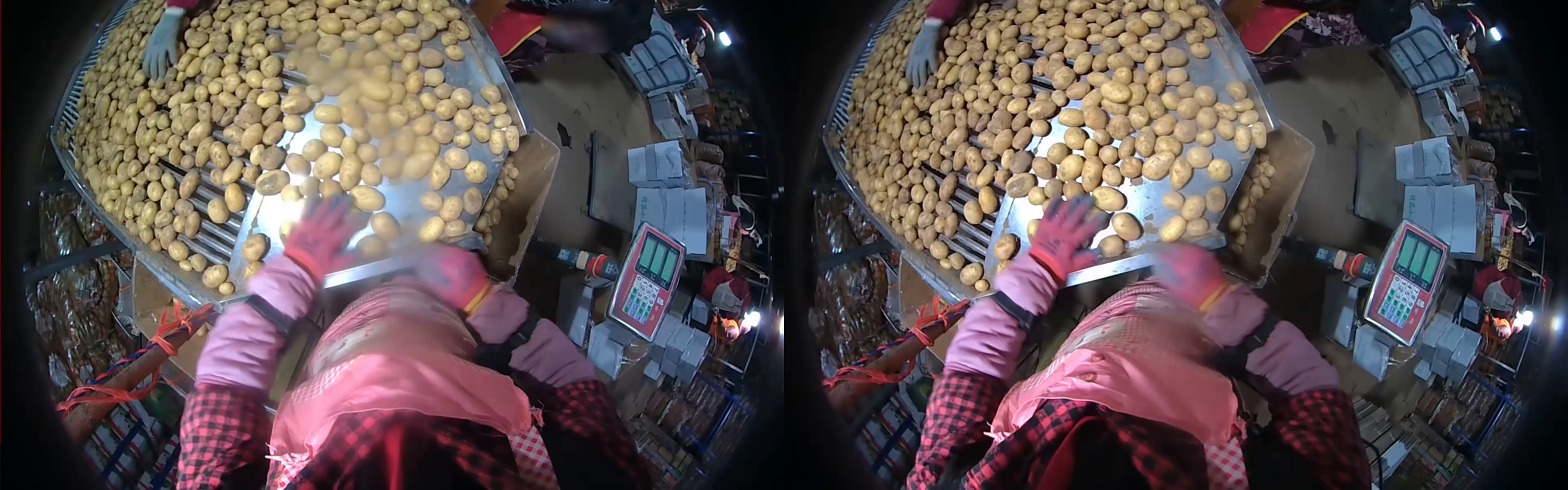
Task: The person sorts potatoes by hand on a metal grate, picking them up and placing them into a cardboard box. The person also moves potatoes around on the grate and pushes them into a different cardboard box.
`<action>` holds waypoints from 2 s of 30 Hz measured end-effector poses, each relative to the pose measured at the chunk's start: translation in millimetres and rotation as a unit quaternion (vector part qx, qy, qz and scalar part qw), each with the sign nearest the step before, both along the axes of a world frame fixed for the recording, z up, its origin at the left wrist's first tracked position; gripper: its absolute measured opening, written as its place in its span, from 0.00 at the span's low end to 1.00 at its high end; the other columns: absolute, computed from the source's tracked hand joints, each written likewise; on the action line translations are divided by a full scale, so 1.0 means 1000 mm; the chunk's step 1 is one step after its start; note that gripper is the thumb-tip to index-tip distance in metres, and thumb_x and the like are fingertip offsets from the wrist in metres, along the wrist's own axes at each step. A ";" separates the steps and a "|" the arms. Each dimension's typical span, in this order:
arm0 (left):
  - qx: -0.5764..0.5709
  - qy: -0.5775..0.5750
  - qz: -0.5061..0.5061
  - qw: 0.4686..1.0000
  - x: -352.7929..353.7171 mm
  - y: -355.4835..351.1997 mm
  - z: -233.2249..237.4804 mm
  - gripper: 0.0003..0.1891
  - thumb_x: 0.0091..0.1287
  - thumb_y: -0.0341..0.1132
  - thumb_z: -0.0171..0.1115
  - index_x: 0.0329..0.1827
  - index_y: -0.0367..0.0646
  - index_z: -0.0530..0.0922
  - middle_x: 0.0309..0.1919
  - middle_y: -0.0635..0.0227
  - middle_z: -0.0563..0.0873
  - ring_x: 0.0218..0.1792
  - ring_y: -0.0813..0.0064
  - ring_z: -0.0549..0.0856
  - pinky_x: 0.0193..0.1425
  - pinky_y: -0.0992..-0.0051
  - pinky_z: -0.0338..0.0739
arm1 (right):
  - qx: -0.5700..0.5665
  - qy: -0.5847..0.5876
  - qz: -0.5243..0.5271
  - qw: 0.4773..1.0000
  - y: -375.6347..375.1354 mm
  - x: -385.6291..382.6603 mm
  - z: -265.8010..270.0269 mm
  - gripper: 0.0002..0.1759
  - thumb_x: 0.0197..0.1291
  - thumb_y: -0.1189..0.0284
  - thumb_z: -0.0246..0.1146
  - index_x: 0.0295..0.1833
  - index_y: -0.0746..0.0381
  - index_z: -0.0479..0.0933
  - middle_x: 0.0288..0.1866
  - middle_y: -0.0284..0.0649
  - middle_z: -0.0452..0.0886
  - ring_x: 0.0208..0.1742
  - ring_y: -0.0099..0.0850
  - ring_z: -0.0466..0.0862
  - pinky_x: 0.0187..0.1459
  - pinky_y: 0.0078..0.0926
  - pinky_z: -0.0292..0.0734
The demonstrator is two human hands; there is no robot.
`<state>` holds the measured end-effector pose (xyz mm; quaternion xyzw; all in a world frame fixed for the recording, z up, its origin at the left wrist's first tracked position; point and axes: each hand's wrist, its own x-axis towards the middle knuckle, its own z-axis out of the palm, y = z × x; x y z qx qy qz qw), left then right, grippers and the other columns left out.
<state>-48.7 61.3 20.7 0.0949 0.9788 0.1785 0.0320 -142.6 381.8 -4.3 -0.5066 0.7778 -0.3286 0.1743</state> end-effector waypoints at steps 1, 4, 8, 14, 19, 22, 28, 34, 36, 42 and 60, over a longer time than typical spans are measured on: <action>-0.022 0.005 -0.013 1.000 -0.012 -0.022 -0.003 0.38 0.63 0.54 0.67 0.76 0.52 0.70 0.76 0.54 0.70 0.76 0.43 0.65 0.81 0.46 0.55 | 0.022 0.009 -0.093 0.995 0.006 -0.013 0.020 0.31 0.60 0.65 0.69 0.70 0.56 0.75 0.67 0.47 0.77 0.65 0.48 0.78 0.64 0.44 0.77; -0.208 0.046 0.190 0.958 -0.027 -0.096 -0.007 0.37 0.66 0.57 0.64 0.78 0.57 0.68 0.77 0.56 0.68 0.77 0.45 0.65 0.82 0.47 0.54 | 0.077 0.134 -0.255 0.955 -0.003 -0.059 0.015 0.33 0.56 0.67 0.70 0.70 0.50 0.75 0.65 0.45 0.77 0.63 0.49 0.79 0.63 0.44 0.78; -0.198 0.084 0.302 0.929 -0.004 -0.130 -0.009 0.33 0.70 0.51 0.64 0.77 0.54 0.71 0.75 0.53 0.72 0.76 0.44 0.67 0.80 0.50 0.58 | 0.120 0.236 -0.135 0.955 -0.075 -0.107 0.012 0.33 0.54 0.67 0.71 0.69 0.46 0.75 0.64 0.42 0.77 0.61 0.44 0.80 0.60 0.41 0.77; 0.349 -0.050 0.316 0.881 0.062 -0.037 0.020 0.27 0.76 0.43 0.60 0.76 0.45 0.71 0.71 0.55 0.77 0.70 0.57 0.77 0.74 0.60 0.70 | 0.256 0.278 -0.059 0.924 -0.119 -0.121 0.002 0.35 0.53 0.60 0.73 0.69 0.46 0.74 0.59 0.38 0.79 0.59 0.38 0.80 0.54 0.40 0.77; 0.886 -0.168 0.320 0.290 0.043 0.039 0.016 0.38 0.76 0.63 0.53 0.79 0.47 0.63 0.71 0.56 0.77 0.68 0.59 0.79 0.74 0.60 0.73 | 0.044 -0.075 -0.117 0.989 -0.118 -0.080 0.024 0.27 0.63 0.53 0.69 0.60 0.61 0.82 0.50 0.51 0.87 0.52 0.48 0.86 0.53 0.44 0.81; 0.948 -0.128 0.227 0.181 0.036 0.042 0.018 0.35 0.79 0.60 0.49 0.81 0.48 0.61 0.74 0.57 0.73 0.69 0.58 0.78 0.72 0.59 0.76 | 0.038 -0.083 -0.193 0.977 -0.117 -0.070 0.023 0.25 0.64 0.53 0.67 0.56 0.63 0.84 0.47 0.54 0.88 0.50 0.51 0.87 0.54 0.42 0.81; 0.969 -0.051 0.160 0.183 0.068 0.027 0.032 0.34 0.80 0.59 0.46 0.82 0.50 0.61 0.75 0.56 0.71 0.72 0.57 0.74 0.73 0.60 0.74 | 0.421 0.062 -0.037 0.904 -0.121 -0.034 0.029 0.41 0.57 0.51 0.72 0.74 0.53 0.70 0.67 0.48 0.79 0.66 0.47 0.79 0.65 0.45 0.75; 0.694 0.020 0.274 0.665 0.129 0.024 -0.002 0.33 0.80 0.59 0.49 0.77 0.44 0.67 0.57 0.57 0.82 0.40 0.72 0.84 0.42 0.74 0.83 | 0.168 0.153 -0.151 0.962 -0.141 -0.070 0.021 0.37 0.62 0.51 0.67 0.74 0.54 0.70 0.71 0.51 0.74 0.68 0.51 0.77 0.65 0.49 0.74; 0.558 0.124 0.293 0.766 0.152 0.032 -0.004 0.32 0.80 0.57 0.50 0.75 0.41 0.68 0.46 0.62 0.85 0.32 0.76 0.84 0.33 0.79 0.81 | 0.085 0.212 -0.120 0.966 -0.161 -0.066 0.021 0.37 0.63 0.52 0.66 0.75 0.55 0.68 0.72 0.54 0.72 0.69 0.53 0.74 0.68 0.48 0.71; 0.863 0.054 0.332 0.378 0.258 0.013 -0.001 0.30 0.79 0.53 0.53 0.77 0.45 0.66 0.52 0.59 0.87 0.30 0.73 0.86 0.26 0.77 0.77 | 0.063 0.252 0.177 0.949 -0.203 -0.004 0.006 0.42 0.58 0.59 0.69 0.77 0.54 0.65 0.75 0.50 0.69 0.73 0.51 0.70 0.73 0.47 0.66; -0.012 0.069 0.270 0.960 0.125 -0.042 -0.008 0.38 0.68 0.49 0.65 0.75 0.35 0.67 0.71 0.48 0.73 0.72 0.45 0.70 0.79 0.48 0.58 | 0.140 0.173 -0.323 0.920 0.057 0.000 0.008 0.32 0.65 0.60 0.65 0.71 0.64 0.72 0.66 0.56 0.78 0.65 0.52 0.80 0.65 0.46 0.76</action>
